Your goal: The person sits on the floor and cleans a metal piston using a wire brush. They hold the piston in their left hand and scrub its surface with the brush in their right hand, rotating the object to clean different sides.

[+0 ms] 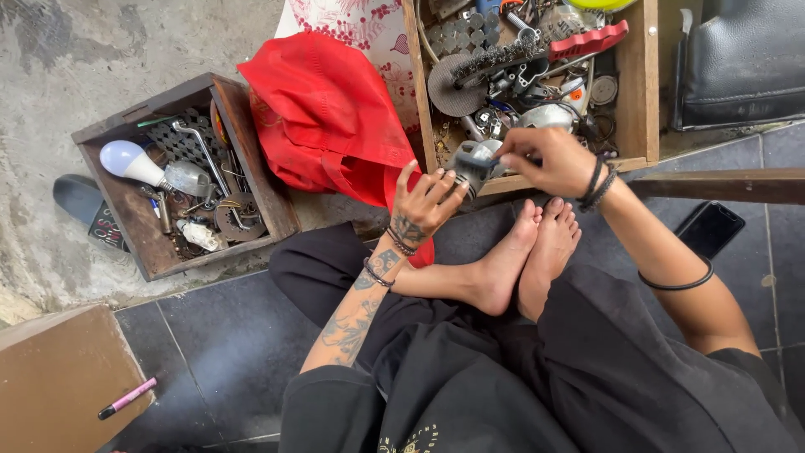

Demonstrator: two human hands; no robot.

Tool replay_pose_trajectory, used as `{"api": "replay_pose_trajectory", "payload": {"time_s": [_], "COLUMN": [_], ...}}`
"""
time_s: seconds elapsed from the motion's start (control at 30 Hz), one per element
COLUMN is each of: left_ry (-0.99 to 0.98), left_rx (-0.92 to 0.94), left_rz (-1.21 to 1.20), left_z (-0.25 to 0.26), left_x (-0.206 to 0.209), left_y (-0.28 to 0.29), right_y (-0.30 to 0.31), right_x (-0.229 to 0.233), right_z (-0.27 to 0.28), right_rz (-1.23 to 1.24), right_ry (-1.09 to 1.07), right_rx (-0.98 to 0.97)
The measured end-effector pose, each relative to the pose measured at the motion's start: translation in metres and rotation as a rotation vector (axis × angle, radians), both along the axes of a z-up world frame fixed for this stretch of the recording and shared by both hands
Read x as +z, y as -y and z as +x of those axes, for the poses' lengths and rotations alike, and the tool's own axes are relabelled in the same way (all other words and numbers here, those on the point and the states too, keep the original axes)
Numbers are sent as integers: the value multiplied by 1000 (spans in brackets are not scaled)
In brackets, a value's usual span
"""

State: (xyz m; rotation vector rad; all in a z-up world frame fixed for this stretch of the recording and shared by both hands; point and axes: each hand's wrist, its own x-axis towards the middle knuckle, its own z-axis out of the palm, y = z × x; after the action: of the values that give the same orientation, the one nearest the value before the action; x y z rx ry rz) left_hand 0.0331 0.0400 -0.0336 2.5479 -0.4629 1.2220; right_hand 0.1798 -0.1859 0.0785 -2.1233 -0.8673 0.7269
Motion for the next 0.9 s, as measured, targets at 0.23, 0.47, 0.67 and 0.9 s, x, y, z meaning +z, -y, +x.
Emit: {"api": "replay_pose_trajectory", "payload": {"time_s": [0.23, 0.47, 0.67, 0.9], "left_ry": [41, -394, -687, -627], "left_rx": [-16, 20, 236, 222], "left_rz": [47, -973, -2102, -2234], "left_z": [2, -8, 10, -9], "left_x": [18, 48, 70, 21], "left_y": [-8, 12, 55, 53], "right_y": [6, 27, 4, 9], "right_x": [-4, -30, -37, -22], "right_z": [3, 1, -61, -58], "right_rz": [-63, 335, 477, 430], "right_ry": [64, 34, 66, -12], "right_rx": [-83, -355, -300, -317]}}
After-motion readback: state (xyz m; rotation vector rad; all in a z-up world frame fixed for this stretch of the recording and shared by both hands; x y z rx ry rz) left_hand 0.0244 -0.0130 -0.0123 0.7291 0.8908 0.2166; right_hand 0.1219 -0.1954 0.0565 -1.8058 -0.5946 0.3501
